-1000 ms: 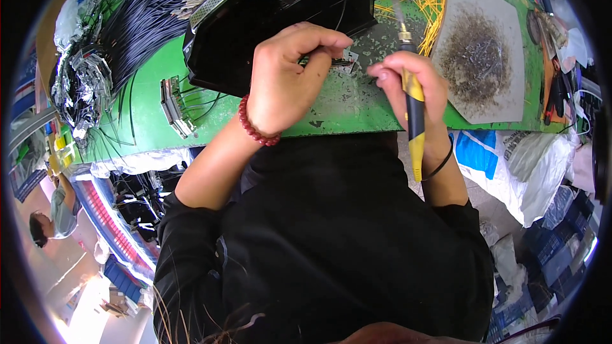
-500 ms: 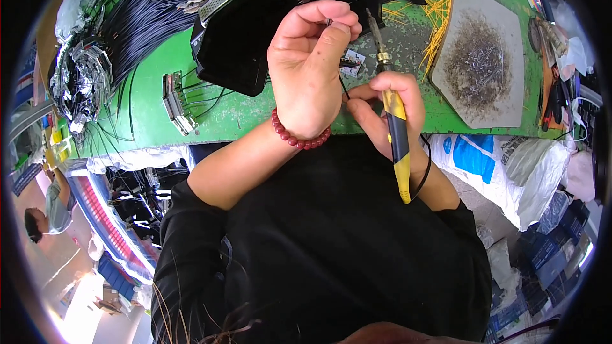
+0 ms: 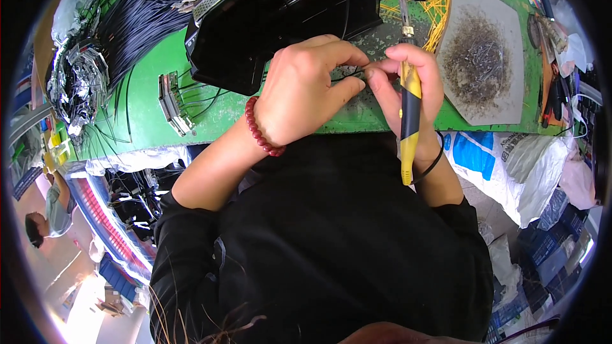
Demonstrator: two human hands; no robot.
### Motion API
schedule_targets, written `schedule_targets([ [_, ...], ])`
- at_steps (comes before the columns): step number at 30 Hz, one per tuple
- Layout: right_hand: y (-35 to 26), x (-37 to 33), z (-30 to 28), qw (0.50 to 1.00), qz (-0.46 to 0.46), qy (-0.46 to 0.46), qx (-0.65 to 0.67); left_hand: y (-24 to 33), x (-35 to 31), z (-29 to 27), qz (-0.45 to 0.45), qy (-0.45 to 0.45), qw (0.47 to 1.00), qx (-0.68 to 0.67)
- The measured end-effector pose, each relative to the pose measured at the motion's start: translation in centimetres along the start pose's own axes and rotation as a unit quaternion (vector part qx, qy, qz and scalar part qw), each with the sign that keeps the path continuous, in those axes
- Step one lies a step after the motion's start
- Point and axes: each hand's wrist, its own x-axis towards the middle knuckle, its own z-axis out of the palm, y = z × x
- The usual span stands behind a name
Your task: The person picks up a toy car body and a circuit board, then uses a soldering iron to attach wires to the board. They place the car body into a bin and repeat the process by soldering wires onto another circuit board.
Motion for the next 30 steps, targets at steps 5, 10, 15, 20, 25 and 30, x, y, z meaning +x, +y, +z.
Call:
schedule_targets([
  [5, 0.2, -0.7, 0.4, 0.999, -0.025, 0.004, 0.022, -0.7, -0.4, 0.2, -0.055, -0.005, 0.997, -0.054],
  [10, 0.1, -0.9, -0.8, 0.969, 0.101, -0.035, 0.224, -0.9, -0.4, -0.3, -0.029, -0.003, 0.997, -0.074],
  [15, 0.5, -0.9, -0.4, 0.973, 0.05, -0.051, 0.219, -1.0, -0.5, -0.3, -0.03, -0.008, 0.995, -0.092],
  [20, 0.4, -0.9, -0.4, 0.969, 0.059, -0.046, 0.235, -0.7, -0.5, -0.6, -0.047, -0.028, 0.993, -0.108],
  [25, 0.1, -0.9, -0.2, 0.963, 0.088, -0.049, 0.251, -1.1, -0.6, -0.5, -0.028, -0.024, 0.993, -0.115],
  [30, 0.1, -0.9, 0.0, 0.941, 0.105, -0.04, 0.32, -1.2, -0.5, -0.7, -0.013, -0.039, 0.991, -0.125],
])
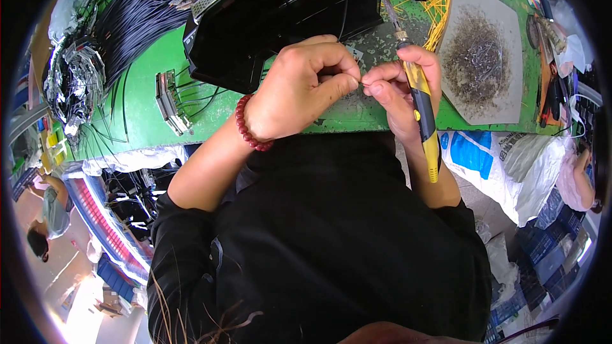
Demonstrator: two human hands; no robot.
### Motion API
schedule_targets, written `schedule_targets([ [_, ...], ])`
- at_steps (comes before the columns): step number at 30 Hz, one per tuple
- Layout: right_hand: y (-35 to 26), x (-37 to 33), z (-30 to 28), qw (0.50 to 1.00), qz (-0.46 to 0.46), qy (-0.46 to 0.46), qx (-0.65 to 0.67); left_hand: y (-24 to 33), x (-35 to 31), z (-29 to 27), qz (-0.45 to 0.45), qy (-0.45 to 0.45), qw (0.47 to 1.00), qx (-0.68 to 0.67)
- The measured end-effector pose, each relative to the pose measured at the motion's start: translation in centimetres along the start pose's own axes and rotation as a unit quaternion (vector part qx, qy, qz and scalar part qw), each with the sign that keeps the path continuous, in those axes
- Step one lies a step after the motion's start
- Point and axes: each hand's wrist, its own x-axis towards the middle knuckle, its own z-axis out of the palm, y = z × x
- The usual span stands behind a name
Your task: The person picks up a toy car body and a circuit board, then uses a soldering iron to attach wires to the board. They place the car body into a bin and repeat the process by soldering wires onto another circuit board.
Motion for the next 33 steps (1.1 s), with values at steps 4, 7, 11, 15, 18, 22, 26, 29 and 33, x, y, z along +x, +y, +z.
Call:
schedule_targets([
  [4, 0.1, -0.1, -0.3, 1.0, 0.004, -0.007, 0.004, -0.1, 0.1, -0.3, 0.008, -0.032, 0.999, -0.009],
  [7, 0.0, 0.0, -0.3, 1.0, 0.006, -0.009, 0.004, -0.2, 0.2, -0.3, 0.027, -0.044, 0.999, 0.004],
  [11, 0.5, -0.1, -0.6, 0.995, -0.043, -0.017, -0.092, -0.2, 0.4, -0.2, 0.051, -0.026, 0.997, 0.052],
  [15, 0.4, -0.1, -0.6, 0.98, -0.069, -0.042, -0.181, 0.0, 0.5, -0.4, 0.061, -0.033, 0.993, 0.093],
  [18, 0.1, -0.1, -0.7, 0.976, -0.073, -0.048, -0.201, 0.0, 0.7, -0.4, 0.073, -0.044, 0.991, 0.098],
  [22, 0.9, -0.4, -0.6, 0.958, -0.082, -0.031, -0.272, -0.2, 0.6, 0.1, 0.097, -0.043, 0.982, 0.154],
  [26, 0.6, -1.1, -0.3, 0.939, -0.045, 0.011, -0.342, -0.9, 0.2, 1.4, 0.07, -0.011, 0.963, 0.259],
  [29, -0.4, -1.7, -1.0, 0.974, 0.006, 0.051, -0.22, -1.3, 0.2, 1.9, 0.098, 0.01, 0.947, 0.304],
  [33, -2.3, -2.9, -2.4, 0.959, 0.067, 0.074, -0.265, -1.8, 0.3, 2.1, 0.105, 0.01, 0.927, 0.36],
])
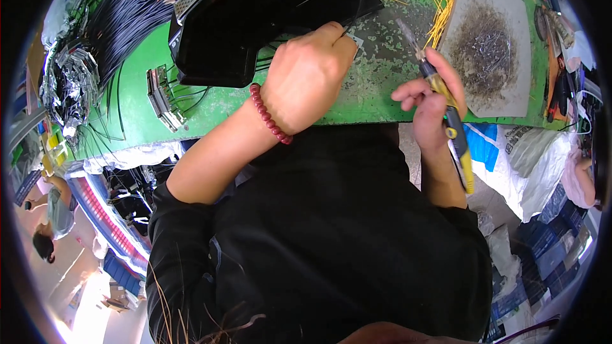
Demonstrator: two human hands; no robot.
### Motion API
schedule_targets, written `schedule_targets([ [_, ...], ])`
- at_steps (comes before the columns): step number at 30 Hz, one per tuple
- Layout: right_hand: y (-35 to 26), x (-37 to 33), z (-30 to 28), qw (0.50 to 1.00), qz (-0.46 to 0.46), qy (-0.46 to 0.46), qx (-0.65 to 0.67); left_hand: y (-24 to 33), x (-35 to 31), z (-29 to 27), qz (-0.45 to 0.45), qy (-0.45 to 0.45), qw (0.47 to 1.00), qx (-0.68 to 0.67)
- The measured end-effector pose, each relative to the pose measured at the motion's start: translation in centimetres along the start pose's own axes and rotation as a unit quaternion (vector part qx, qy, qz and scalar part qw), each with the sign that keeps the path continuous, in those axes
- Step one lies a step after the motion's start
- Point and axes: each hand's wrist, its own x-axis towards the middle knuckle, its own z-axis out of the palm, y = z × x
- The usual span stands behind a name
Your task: The person picks up a toy car body and a circuit board, then uses a soldering iron to attach wires to the board. They place the car body into a bin and repeat the process by soldering wires onto another circuit board.
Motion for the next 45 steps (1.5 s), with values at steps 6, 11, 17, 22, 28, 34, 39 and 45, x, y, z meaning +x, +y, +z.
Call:
schedule_targets([
  [6, 1.5, 0.0, -1.0, 0.995, -0.076, 0.051, 0.046, -0.4, 0.8, -0.1, 0.019, -0.033, 0.999, 0.027],
  [11, 2.1, -0.6, -1.1, 0.993, -0.052, 0.05, 0.094, -0.4, 1.2, -0.5, 0.007, -0.063, 0.998, 0.021],
  [17, 1.9, -0.8, -1.2, 0.998, -0.053, 0.005, 0.038, -0.4, 1.3, -0.6, -0.006, -0.075, 0.997, 0.007],
  [22, 2.0, -0.7, -1.1, 0.997, -0.07, 0.009, 0.04, -0.6, 1.4, -0.5, 0.031, -0.059, 0.997, 0.031],
  [28, 1.4, -0.4, -0.7, 0.998, -0.049, -0.014, 0.032, -0.5, 1.4, -0.6, 0.0, -0.084, 0.996, 0.028],
  [34, 1.5, -0.3, -0.8, 0.998, -0.052, -0.018, 0.001, -0.4, 1.4, -0.6, 0.005, -0.075, 0.997, 0.033],
  [39, 2.1, -0.8, -1.2, 0.996, -0.092, 0.01, 0.001, -0.5, 1.4, -0.5, 0.014, -0.074, 0.996, 0.037],
  [45, 1.7, -0.6, -1.0, 0.997, -0.076, -0.013, 0.0, -0.5, 1.4, -0.5, 0.007, -0.076, 0.996, 0.041],
])
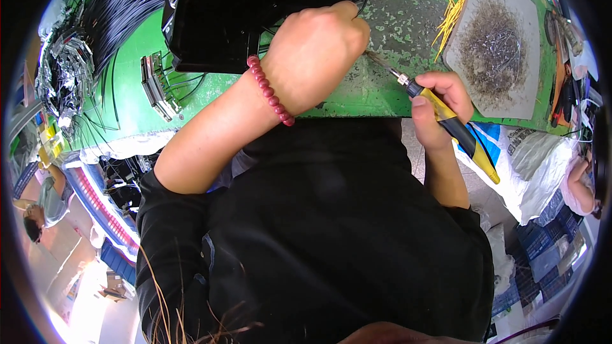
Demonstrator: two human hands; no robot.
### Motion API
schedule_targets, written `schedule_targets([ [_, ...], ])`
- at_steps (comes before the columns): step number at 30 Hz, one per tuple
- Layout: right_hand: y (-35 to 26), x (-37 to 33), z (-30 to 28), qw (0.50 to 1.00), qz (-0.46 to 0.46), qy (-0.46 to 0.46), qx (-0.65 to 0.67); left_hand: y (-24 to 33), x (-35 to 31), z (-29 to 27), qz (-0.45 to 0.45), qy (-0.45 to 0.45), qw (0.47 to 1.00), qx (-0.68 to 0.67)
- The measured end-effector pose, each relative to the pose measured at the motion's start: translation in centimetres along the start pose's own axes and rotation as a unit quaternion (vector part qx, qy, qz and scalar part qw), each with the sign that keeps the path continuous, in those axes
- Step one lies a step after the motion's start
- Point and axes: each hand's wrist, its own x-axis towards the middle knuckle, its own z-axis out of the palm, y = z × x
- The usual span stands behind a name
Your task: The person picks up a toy car body and a circuit board, then uses a soldering iron to attach wires to the board. They place the car body into a bin and repeat the process by soldering wires onto another circuit board.
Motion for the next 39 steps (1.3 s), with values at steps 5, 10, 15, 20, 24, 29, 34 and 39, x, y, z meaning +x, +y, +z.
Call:
schedule_targets([
  [5, -0.2, 0.3, 0.3, 1.0, 0.009, -0.006, -0.008, -0.1, 0.0, 0.0, 0.002, 0.005, 1.0, -0.002],
  [10, 1.3, -0.7, -0.5, 0.996, -0.051, 0.042, 0.053, 0.0, 0.1, -0.1, 0.006, 0.007, 1.0, -0.004],
  [15, 0.7, -0.2, 0.6, 0.991, -0.047, 0.086, 0.089, 0.0, 0.0, 0.1, 0.01, 0.012, 1.0, 0.003],
  [20, -0.3, 0.8, 1.2, 0.997, -0.049, 0.028, 0.05, 0.0, 0.0, 0.0, 0.011, 0.006, 1.0, 0.009],
  [24, -0.2, 1.0, 0.7, 0.999, -0.007, -0.035, -0.029, -0.1, 0.1, -0.1, 0.009, 0.005, 1.0, 0.005],
  [29, 0.0, 5.1, 1.2, 0.936, -0.291, -0.063, -0.189, -0.9, 0.3, -0.7, 0.011, 0.041, 0.992, -0.119],
  [34, 0.5, 7.7, 3.5, 0.877, -0.413, -0.083, -0.231, -1.3, 0.2, -2.8, -0.04, 0.055, 0.965, -0.255],
  [39, -2.7, 7.9, 4.4, 0.895, -0.388, -0.051, -0.217, -0.2, -1.4, -5.2, -0.009, 0.169, 0.969, -0.179],
])
